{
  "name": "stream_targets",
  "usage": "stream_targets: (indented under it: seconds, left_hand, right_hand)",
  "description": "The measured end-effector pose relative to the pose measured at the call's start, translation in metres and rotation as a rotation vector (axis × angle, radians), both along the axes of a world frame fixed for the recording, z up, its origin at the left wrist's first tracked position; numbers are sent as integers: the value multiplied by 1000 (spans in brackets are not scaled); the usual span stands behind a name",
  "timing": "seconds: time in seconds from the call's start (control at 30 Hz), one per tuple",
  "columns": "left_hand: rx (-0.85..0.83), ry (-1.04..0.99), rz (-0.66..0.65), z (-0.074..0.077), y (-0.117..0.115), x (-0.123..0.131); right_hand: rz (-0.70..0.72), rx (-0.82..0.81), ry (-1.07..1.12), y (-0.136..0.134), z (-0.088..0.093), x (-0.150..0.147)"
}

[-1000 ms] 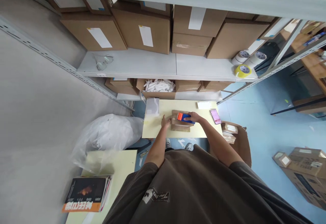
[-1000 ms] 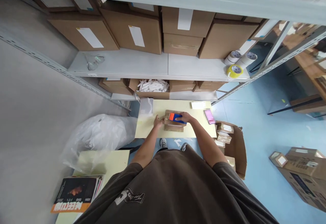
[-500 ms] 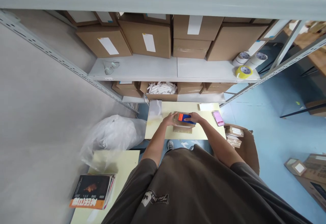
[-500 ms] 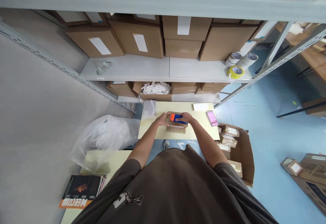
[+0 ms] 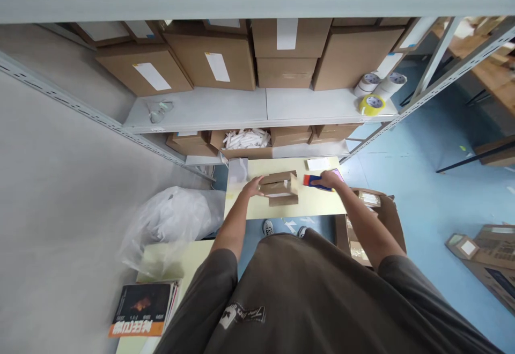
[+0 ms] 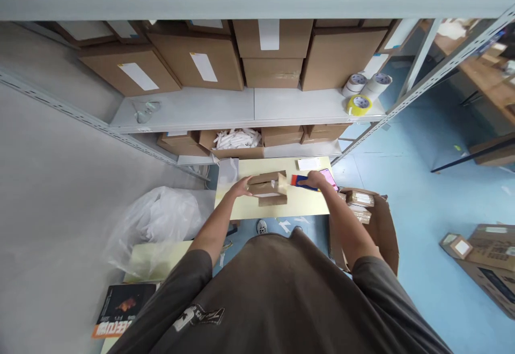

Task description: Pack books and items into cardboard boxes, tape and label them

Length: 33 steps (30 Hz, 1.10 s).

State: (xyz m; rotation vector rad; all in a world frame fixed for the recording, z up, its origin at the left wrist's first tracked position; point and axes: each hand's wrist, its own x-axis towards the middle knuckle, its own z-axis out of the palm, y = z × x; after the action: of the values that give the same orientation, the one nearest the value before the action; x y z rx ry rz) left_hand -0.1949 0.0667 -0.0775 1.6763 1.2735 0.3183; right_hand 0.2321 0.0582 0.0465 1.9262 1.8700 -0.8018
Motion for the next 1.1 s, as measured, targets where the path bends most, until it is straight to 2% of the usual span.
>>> stream_targets:
  seconds: [0.1, 0.2, 0.33, 0.6, 0.77, 0.9, 1.1]
  left_hand:
    - [-78, -33, 47, -5, -2, -1]
    - [-103, -76, 98, -12, -6, 21]
    - [-62, -87, 134, -14, -8, 51]
    - [23, -116, 92, 3, -22, 85]
    - [60, -80, 70, 10, -26, 91]
    - [43, -42, 100, 13, -25, 94]
    - [73, 14, 82, 21, -27, 95]
  right_hand:
    - [-37, 62, 47, -4, 5, 55]
    - [-96, 91, 202, -16, 2, 67]
    - [-187, 96, 373, -33, -7, 46]
    - [-332, 145, 723, -41, -19, 15]
    - [-363, 114, 858, -40, -34, 4]
    - [-322, 66, 972, -33, -43, -16]
    - [-261, 35, 982, -23, -51, -26]
